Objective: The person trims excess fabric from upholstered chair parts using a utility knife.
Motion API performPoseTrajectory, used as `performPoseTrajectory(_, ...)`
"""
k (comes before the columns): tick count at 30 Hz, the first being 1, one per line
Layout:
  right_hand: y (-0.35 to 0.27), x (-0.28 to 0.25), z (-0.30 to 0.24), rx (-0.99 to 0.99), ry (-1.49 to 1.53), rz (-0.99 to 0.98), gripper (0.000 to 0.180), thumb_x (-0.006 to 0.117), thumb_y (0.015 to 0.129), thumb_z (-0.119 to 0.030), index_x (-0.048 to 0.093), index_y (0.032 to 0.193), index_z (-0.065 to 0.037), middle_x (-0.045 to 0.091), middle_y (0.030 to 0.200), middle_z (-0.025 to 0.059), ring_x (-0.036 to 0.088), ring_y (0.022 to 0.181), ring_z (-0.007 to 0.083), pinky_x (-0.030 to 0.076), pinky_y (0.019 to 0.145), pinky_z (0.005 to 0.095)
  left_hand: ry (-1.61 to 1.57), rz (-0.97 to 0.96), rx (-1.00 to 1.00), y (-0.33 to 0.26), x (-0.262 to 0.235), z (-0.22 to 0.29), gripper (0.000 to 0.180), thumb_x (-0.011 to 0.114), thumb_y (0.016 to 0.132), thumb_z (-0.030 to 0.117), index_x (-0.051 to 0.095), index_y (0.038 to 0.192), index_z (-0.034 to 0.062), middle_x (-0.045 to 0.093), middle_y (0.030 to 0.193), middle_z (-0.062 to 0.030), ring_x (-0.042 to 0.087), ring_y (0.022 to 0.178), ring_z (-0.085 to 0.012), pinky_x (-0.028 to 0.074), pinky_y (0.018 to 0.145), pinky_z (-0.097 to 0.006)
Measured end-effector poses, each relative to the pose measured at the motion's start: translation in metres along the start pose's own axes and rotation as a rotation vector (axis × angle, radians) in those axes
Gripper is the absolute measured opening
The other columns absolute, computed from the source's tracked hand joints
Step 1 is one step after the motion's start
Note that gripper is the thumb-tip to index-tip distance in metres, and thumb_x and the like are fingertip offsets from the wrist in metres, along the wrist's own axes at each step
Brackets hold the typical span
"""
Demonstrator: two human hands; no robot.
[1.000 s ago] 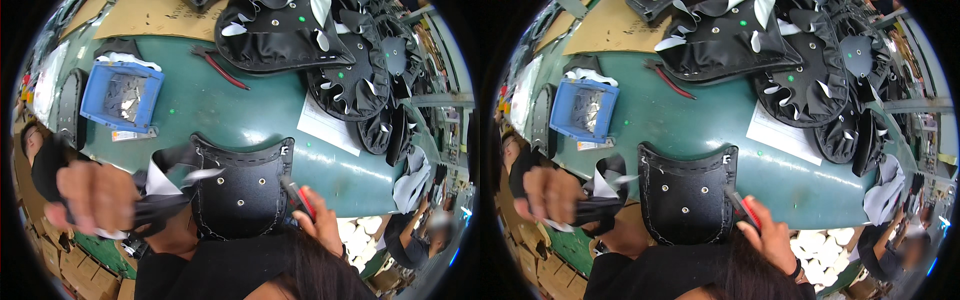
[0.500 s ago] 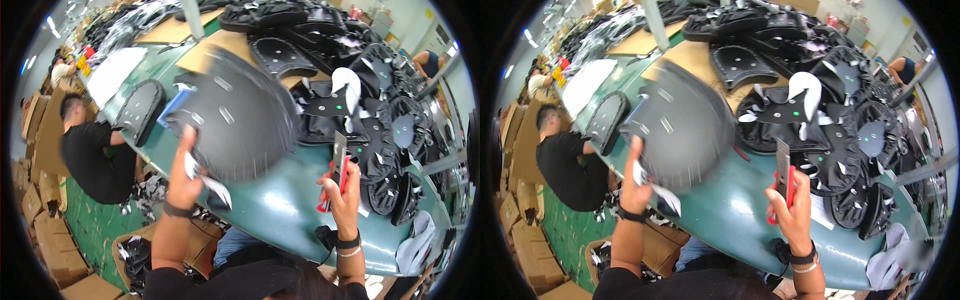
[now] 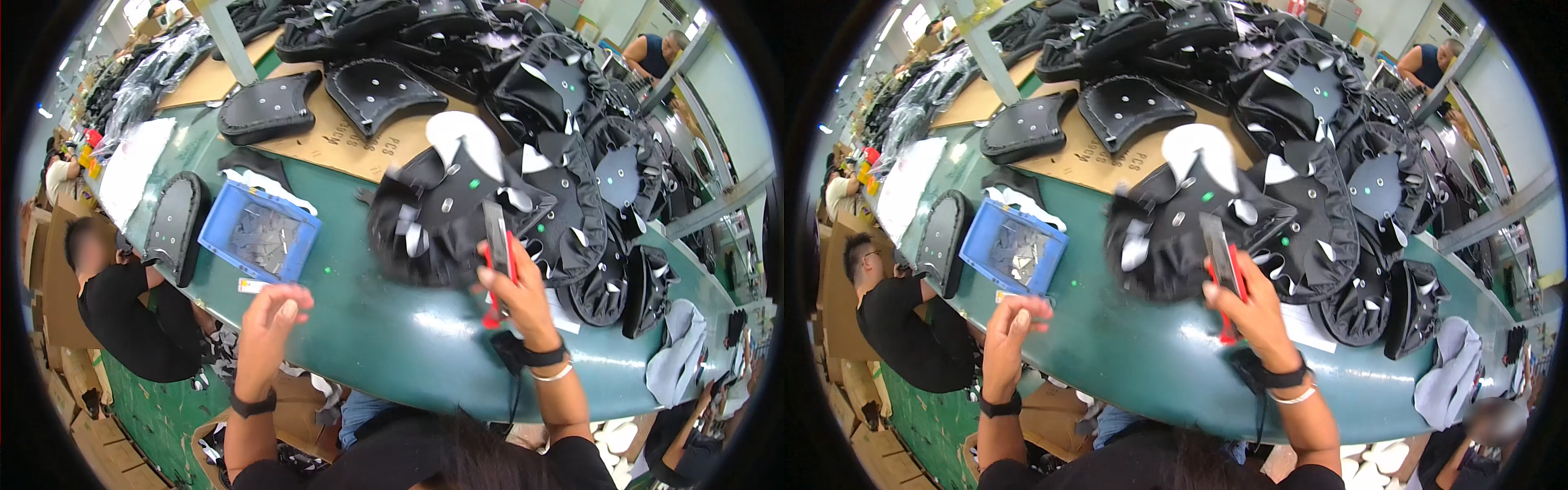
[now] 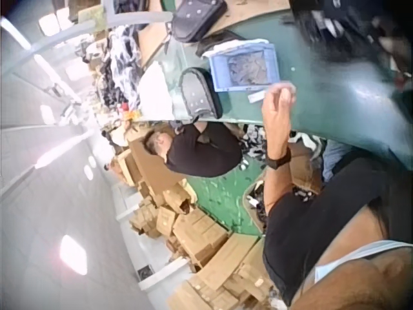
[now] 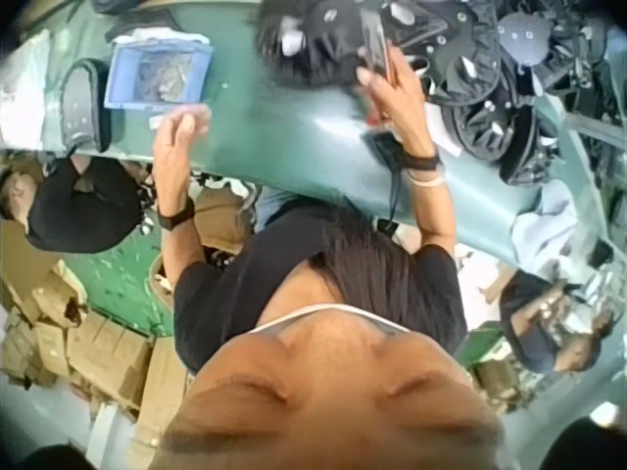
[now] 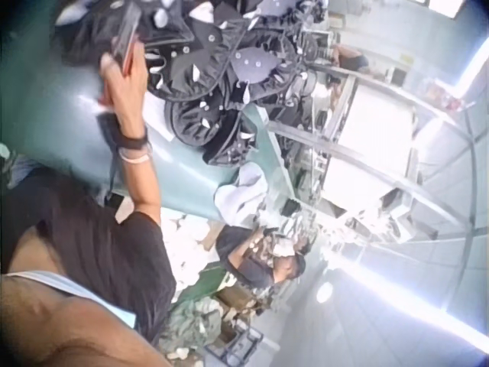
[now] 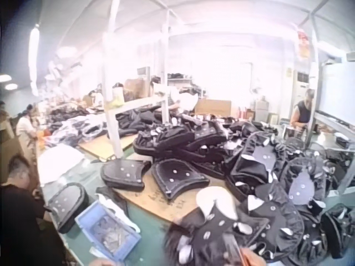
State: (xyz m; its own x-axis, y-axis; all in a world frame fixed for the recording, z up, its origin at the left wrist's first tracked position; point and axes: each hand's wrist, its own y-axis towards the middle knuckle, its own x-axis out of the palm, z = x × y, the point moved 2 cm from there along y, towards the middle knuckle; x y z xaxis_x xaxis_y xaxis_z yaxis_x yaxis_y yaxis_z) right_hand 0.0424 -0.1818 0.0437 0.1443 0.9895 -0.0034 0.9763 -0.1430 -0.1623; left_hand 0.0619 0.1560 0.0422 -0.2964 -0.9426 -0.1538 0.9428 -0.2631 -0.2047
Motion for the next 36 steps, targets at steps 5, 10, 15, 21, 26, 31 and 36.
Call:
performPoseTrajectory(5, -0.054, -0.042, 0.002, -0.069, -0.418, -0.63, 0.044, 0.073, 0.079, -0.021, 0.06, 0.118, -0.003, 0.062, 0.091, 0.0088, 0.059, 0.082, 0.0181, 0.045, 0.075, 0.0276, -0.391, 0.009, 0.299, 0.025, 0.055, -0.018, 0.059, 0.059, 0.094, 0.034, 0.038, 0.138, 0.0007, 0.043, 0.139, -0.0153, 0.041, 0.131, -0.0227, 0.038, 0.104, -0.037)
performPoseTrajectory(10, -0.09, -0.029, 0.038, 0.025, -0.499, -0.171, 0.041, 0.071, 0.085, -0.02, 0.057, 0.12, -0.005, 0.059, 0.081, 0.0075, 0.059, 0.069, 0.0148, 0.047, 0.064, 0.0288, 0.466, 0.059, 0.109, -0.013, 0.076, -0.011, 0.033, 0.072, 0.081, 0.021, 0.066, 0.111, 0.0083, 0.049, 0.123, -0.0223, 0.045, 0.121, -0.0394, 0.035, 0.101, -0.043)
performPoseTrajectory(15, -0.109, -0.037, 0.038, 0.306, -0.356, 0.073, 0.045, 0.064, 0.091, -0.016, 0.045, 0.129, -0.004, 0.062, 0.087, 0.0081, 0.06, 0.063, 0.0134, 0.049, 0.056, 0.029, 0.743, -0.097, 0.676, -0.009, 0.1, 0.041, 0.037, 0.076, 0.074, 0.022, 0.069, 0.108, 0.0113, 0.048, 0.133, -0.0172, 0.046, 0.123, -0.0348, 0.036, 0.098, -0.047)
performPoseTrajectory(21, -0.119, -0.041, 0.013, -0.212, -0.818, 0.023, 0.052, 0.068, 0.083, -0.007, 0.051, 0.133, -0.007, 0.065, 0.093, 0.0177, 0.063, 0.067, 0.0344, 0.051, 0.058, 0.0354, 0.811, -0.362, 0.75, -0.007, 0.14, 0.007, 0.038, 0.074, 0.078, 0.021, 0.065, 0.11, 0.0041, 0.063, 0.107, -0.0091, 0.058, 0.107, -0.0256, 0.043, 0.095, -0.046)
performPoseTrajectory(26, -0.095, -0.021, -0.006, -0.107, -0.954, -0.232, 0.058, 0.068, 0.084, -0.012, 0.049, 0.138, -0.016, 0.055, 0.072, 0.0107, 0.059, 0.058, 0.0313, 0.047, 0.052, 0.0396, 0.728, -0.223, 0.825, -0.008, 0.14, -0.005, 0.024, 0.075, 0.076, 0.014, 0.068, 0.095, 0.0017, 0.064, 0.092, -0.0058, 0.063, 0.092, -0.0224, 0.048, 0.089, -0.046)
performPoseTrajectory(31, -0.071, 0.0, -0.013, -0.101, -1.15, -0.569, 0.063, 0.058, 0.084, -0.007, 0.042, 0.143, -0.02, 0.05, 0.071, 0.016, 0.057, 0.055, 0.0324, 0.045, 0.048, 0.0426, 0.645, -0.196, 0.747, -0.005, 0.134, -0.007, 0.014, 0.076, 0.073, 0.013, 0.069, 0.084, 0.0062, 0.064, 0.089, 0.0, 0.063, 0.093, -0.0172, 0.043, 0.09, -0.041)
performPoseTrajectory(36, -0.126, -0.03, -0.018, 0.088, -1.146, -0.587, 0.06, 0.054, 0.085, -0.007, 0.042, 0.143, -0.019, 0.049, 0.069, 0.0174, 0.055, 0.052, 0.0331, 0.044, 0.047, 0.0415, 0.554, -0.311, 0.702, 0.001, 0.12, 0.006, 0.008, 0.075, 0.071, 0.008, 0.067, 0.075, 0.0087, 0.068, 0.086, 0.0019, 0.065, 0.099, -0.0158, 0.037, 0.099, -0.044)
